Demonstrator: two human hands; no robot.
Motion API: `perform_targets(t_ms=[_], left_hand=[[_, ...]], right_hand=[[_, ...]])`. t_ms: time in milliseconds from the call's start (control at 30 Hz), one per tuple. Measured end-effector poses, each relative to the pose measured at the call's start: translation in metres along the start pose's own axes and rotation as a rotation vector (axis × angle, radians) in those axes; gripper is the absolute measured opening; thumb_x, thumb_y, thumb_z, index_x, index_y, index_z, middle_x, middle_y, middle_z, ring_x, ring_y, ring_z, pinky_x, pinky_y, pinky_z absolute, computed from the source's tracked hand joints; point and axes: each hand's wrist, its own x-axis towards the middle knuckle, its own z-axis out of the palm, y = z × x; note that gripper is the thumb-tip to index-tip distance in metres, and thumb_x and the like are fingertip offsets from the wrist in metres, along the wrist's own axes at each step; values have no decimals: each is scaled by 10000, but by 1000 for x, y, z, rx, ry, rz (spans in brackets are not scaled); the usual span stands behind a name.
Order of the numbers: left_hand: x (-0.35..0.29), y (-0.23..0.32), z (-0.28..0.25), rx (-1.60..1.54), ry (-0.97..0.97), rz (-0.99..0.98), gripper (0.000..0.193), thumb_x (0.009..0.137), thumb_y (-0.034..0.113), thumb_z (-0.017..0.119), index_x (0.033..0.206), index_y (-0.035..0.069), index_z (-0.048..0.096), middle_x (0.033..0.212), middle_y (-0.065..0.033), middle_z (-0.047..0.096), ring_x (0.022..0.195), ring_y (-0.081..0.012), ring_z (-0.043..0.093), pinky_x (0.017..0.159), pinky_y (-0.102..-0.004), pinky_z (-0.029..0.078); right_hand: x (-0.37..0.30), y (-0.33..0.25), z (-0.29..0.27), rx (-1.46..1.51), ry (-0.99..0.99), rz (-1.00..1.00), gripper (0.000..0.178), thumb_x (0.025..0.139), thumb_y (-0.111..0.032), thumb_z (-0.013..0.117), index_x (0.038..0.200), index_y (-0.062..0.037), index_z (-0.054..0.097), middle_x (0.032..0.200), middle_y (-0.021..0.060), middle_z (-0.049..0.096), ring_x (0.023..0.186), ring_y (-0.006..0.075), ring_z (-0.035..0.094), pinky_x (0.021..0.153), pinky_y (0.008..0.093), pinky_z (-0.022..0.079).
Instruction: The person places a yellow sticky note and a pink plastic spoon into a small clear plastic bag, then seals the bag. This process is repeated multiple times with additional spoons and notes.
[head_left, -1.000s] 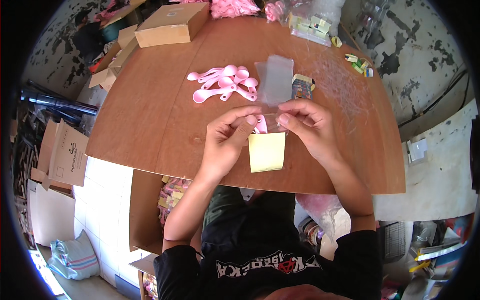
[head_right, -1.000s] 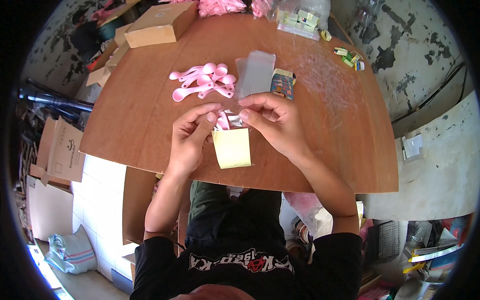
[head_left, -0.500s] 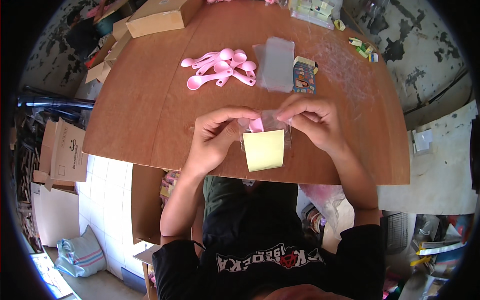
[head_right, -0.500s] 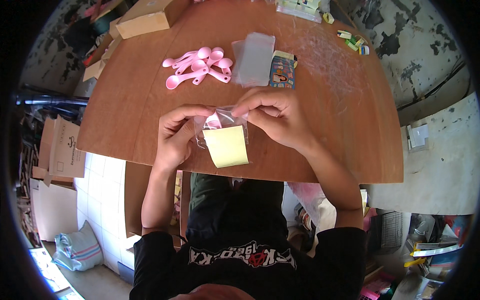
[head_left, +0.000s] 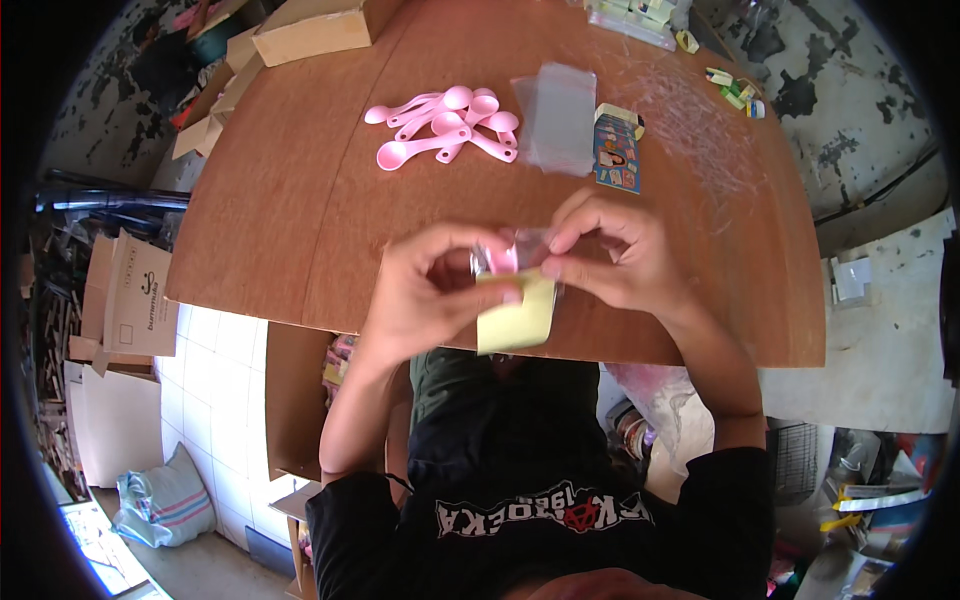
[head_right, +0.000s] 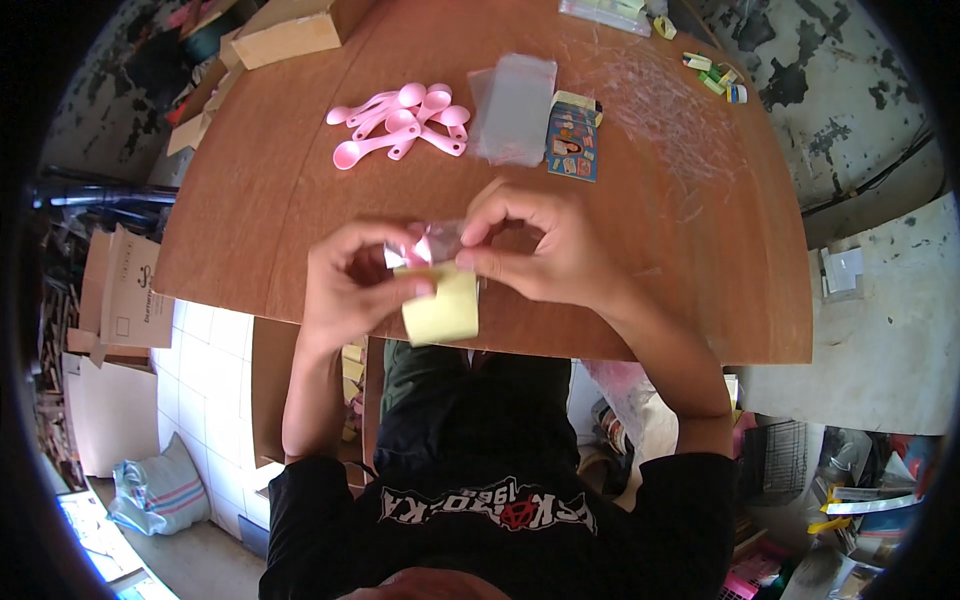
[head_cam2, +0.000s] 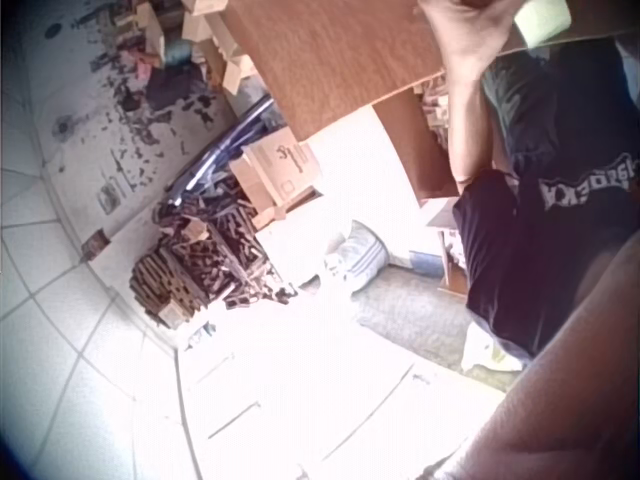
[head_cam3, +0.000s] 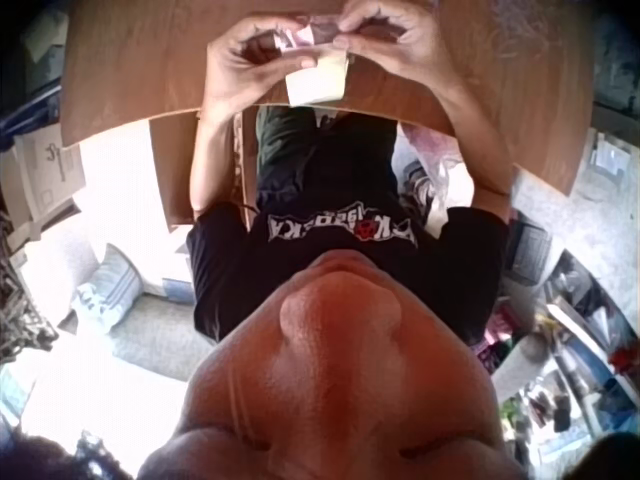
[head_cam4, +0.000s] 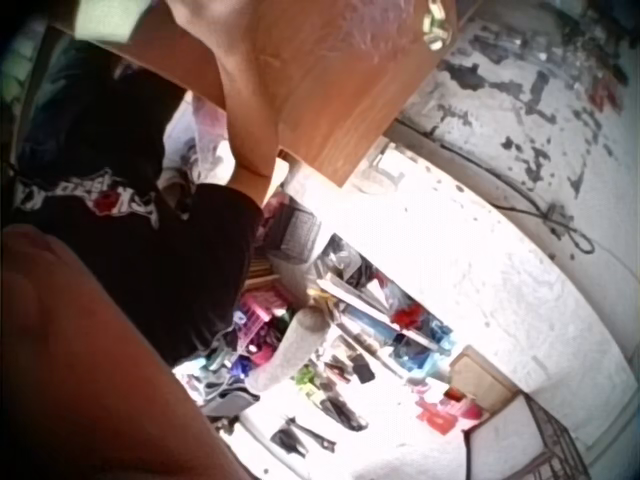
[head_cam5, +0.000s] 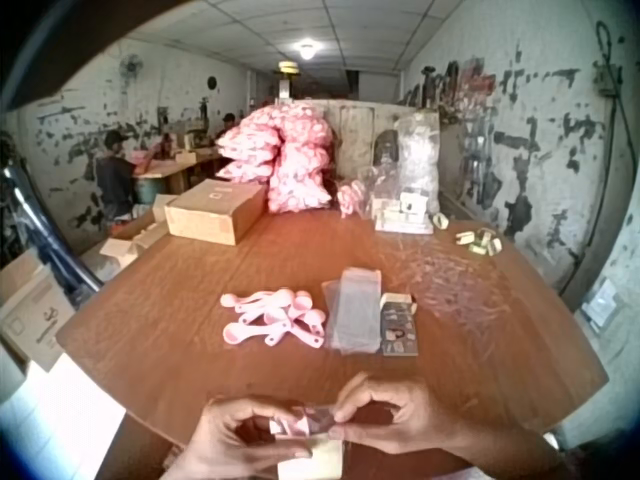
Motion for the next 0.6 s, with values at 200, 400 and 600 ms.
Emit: perform_targets(t_ms=[200, 400, 600], left_hand=[[-73, 14, -37, 443, -399, -177, 299, 747, -18, 779, 1028, 40, 695, 1094, -130, 702, 972, -214, 701, 816, -320, 595], [-165, -33, -104, 1435, -167, -504, 496, 774, 107, 766, 1234, 32, 596, 1100, -186, 658, 1001, -326, 666, 841, -398, 529], [-146, -21, -64, 811, -420, -717, 598, 821, 232, 748, 1327, 11, 516, 1200, -213, 627, 1055, -350, 636, 898, -398, 496]], right_hand=[[6, 16, -16, -741, 91, -40, 288, 852, -217, 718, 1102, -83, 669, 1048, 93, 677, 987, 285, 634, 867, 386, 499], [6, 76, -37, -1172, 44, 40, 437, 919, -369, 610, 1270, -108, 604, 1403, 126, 504, 1315, 336, 429, 1086, 507, 312], [14, 83, -32, -1247, 48, 70, 478, 956, -381, 546, 1308, -58, 564, 1385, 138, 528, 1337, 332, 421, 1099, 534, 282]])
